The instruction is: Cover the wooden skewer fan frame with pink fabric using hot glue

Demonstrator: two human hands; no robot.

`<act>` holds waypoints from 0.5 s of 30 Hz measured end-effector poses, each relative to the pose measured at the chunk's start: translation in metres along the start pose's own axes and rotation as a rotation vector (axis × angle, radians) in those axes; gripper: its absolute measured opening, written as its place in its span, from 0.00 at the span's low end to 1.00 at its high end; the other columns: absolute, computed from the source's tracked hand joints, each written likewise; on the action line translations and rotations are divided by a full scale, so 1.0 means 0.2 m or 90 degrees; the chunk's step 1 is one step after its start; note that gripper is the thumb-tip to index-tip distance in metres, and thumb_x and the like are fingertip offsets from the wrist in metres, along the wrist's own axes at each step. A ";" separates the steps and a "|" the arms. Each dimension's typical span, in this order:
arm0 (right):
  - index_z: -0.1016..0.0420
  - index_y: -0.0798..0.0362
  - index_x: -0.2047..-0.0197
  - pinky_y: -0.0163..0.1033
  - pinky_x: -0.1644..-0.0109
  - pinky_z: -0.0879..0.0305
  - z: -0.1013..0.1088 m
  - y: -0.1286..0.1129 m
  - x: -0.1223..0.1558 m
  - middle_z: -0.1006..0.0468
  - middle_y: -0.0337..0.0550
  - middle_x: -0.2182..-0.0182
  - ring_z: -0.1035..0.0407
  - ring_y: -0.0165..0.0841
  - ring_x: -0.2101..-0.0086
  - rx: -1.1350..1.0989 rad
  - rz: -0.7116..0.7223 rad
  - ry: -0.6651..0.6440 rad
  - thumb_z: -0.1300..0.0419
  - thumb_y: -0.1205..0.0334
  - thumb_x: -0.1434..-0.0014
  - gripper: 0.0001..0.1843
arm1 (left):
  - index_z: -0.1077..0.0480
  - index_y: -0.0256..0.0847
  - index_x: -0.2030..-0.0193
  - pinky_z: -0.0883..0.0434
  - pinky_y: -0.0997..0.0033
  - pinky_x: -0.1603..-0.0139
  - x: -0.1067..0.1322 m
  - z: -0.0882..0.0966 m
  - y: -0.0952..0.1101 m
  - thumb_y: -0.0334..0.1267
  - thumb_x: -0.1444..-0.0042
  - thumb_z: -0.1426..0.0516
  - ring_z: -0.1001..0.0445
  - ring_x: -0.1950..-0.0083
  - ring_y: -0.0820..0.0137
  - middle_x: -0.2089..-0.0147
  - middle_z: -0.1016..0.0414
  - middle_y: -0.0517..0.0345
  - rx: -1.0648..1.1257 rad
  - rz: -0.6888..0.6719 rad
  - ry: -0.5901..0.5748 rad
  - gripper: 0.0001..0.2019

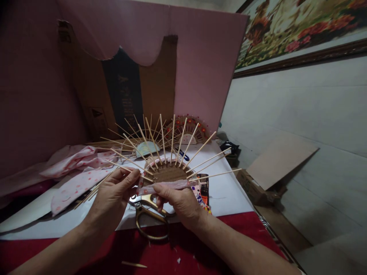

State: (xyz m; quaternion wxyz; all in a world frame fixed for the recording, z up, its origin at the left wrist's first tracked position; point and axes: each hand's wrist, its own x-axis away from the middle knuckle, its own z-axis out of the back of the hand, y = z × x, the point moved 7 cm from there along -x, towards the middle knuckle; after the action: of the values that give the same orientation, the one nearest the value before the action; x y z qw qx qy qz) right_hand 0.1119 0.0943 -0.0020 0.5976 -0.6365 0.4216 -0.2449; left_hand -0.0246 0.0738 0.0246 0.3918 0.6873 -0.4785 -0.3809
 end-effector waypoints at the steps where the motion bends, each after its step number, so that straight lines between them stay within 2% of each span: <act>1: 0.22 0.55 0.73 0.35 0.70 0.43 0.00 0.00 0.00 0.31 0.37 0.82 0.38 0.28 0.76 -0.001 -0.003 -0.002 0.44 0.57 0.41 0.15 | 0.32 0.37 0.76 0.34 0.77 0.76 0.00 0.00 0.00 0.37 0.54 0.37 0.35 0.75 0.76 0.76 0.33 0.63 0.001 0.000 0.002 0.09; 9: 0.24 0.55 0.77 0.35 0.70 0.43 0.00 0.01 0.00 0.31 0.38 0.81 0.38 0.28 0.76 -0.018 -0.009 -0.004 0.43 0.57 0.41 0.16 | 0.31 0.37 0.75 0.33 0.78 0.76 0.01 0.00 0.01 0.37 0.54 0.37 0.34 0.74 0.77 0.76 0.31 0.63 0.003 -0.003 0.012 0.08; 15: 0.21 0.57 0.70 0.35 0.71 0.44 -0.01 0.00 0.00 0.32 0.37 0.82 0.39 0.28 0.76 -0.009 -0.008 -0.012 0.44 0.56 0.41 0.15 | 0.32 0.37 0.75 0.34 0.78 0.78 0.02 0.01 0.01 0.38 0.53 0.37 0.35 0.76 0.77 0.77 0.31 0.63 -0.006 0.000 0.012 0.09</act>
State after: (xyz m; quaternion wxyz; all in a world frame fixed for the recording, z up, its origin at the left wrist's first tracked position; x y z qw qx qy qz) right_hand 0.1100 0.0925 -0.0015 0.5958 -0.6455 0.4135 -0.2396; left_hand -0.0254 0.0704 0.0249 0.3994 0.6891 -0.4727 -0.3770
